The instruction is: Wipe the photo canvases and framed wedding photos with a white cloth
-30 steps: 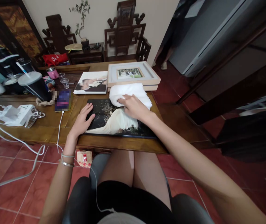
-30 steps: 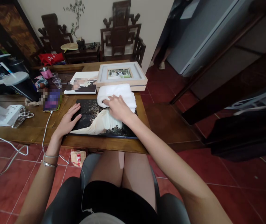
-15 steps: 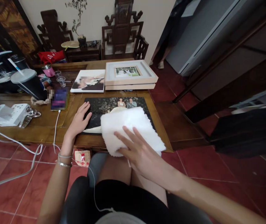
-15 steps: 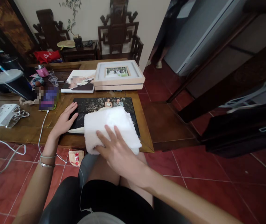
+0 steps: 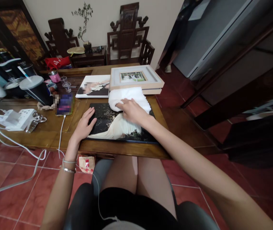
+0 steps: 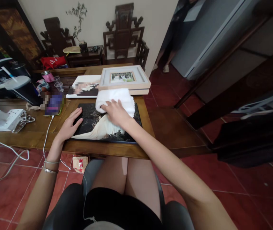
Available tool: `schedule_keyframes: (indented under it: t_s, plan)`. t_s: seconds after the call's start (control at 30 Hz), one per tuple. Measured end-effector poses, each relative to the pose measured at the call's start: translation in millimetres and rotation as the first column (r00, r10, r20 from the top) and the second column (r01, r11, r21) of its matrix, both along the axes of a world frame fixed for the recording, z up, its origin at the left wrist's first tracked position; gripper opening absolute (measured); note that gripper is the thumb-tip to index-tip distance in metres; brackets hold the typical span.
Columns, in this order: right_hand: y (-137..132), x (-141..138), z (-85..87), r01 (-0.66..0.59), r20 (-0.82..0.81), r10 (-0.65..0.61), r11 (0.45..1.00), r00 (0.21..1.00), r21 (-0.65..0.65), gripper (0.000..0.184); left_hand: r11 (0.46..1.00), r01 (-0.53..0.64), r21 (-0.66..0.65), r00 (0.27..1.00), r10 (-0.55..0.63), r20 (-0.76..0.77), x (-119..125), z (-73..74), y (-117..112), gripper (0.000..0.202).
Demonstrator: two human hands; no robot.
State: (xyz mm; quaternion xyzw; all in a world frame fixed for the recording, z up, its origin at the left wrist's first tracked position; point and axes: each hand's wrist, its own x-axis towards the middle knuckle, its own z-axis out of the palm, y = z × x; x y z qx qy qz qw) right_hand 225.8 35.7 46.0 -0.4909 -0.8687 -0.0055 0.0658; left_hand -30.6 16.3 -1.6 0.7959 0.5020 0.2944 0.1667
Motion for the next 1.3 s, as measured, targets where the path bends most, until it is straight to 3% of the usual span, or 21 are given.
schedule_keyframes:
  t_s: [0.1, 0.23, 0.33, 0.4, 0.53, 0.77, 0.9, 1.03, 1.23, 1.3]
  plan:
    - [-26.2, -2.9, -12.5, -0.037, -0.001, 0.037, 0.999, 0.999, 0.023, 0.055, 1.0, -0.002, -0.004, 1.0, 0.002, -0.002, -0.2, -0.1, 0.4, 0.055]
    - [-92.2, -5.0, -30.6, -0.111, -0.029, 0.113, 0.991, 0.993, 0.081, 0.043, 1.0, -0.004, 0.001, 1.0, 0.004, -0.018, 0.2, 0.5, 0.5, 0.054]
    - [-136.7, -6.4, -30.9, -0.178, -0.05, 0.185, 0.977, 0.981, 0.114, 0.032, 1.0, -0.005, 0.0, 1.0, 0.005, -0.024, 1.1, 2.0, -0.7, 0.053]
    - [-150.7, -8.4, -24.6, -0.222, -0.039, 0.228, 0.968, 0.973, 0.117, 0.031, 1.0, -0.008, -0.003, 1.0, 0.008, -0.023, 1.7, 2.6, -1.2, 0.052]
    - [-132.2, -15.3, -12.4, -0.239, -0.005, 0.239, 0.97, 0.971, 0.052, 0.038, 1.0, -0.01, -0.014, 1.0, 0.009, -0.019, 2.1, 1.3, -0.4, 0.053]
    - [-28.8, -21.7, -5.5, -0.095, 0.023, 0.095, 0.995, 0.995, 0.009, 0.054, 1.0, 0.001, -0.018, 1.0, -0.001, 0.0, 0.5, -2.7, 1.1, 0.056]
    - [2.3, -21.7, 0.3, -0.02, 0.022, 0.02, 1.0, 1.0, 0.007, 0.059, 1.0, 0.007, -0.011, 1.0, -0.007, 0.003, 0.1, -1.4, 0.3, 0.055]
    - [-20.7, -23.7, -4.4, -0.034, 0.021, 0.034, 0.999, 0.999, 0.013, 0.054, 1.0, -0.001, -0.019, 1.0, 0.001, 0.0, 0.5, 0.0, 0.0, 0.055]
    - [-119.2, -31.6, -19.2, -0.089, -0.031, 0.093, 0.991, 0.995, 0.099, 0.03, 1.0, -0.008, -0.013, 1.0, 0.008, -0.014, 1.5, 1.6, -0.7, 0.054]
    - [-141.0, -33.4, -20.0, -0.142, -0.016, 0.145, 0.981, 0.989, 0.129, 0.026, 1.0, -0.007, -0.014, 1.0, 0.007, -0.013, 1.5, 1.8, -0.8, 0.053]
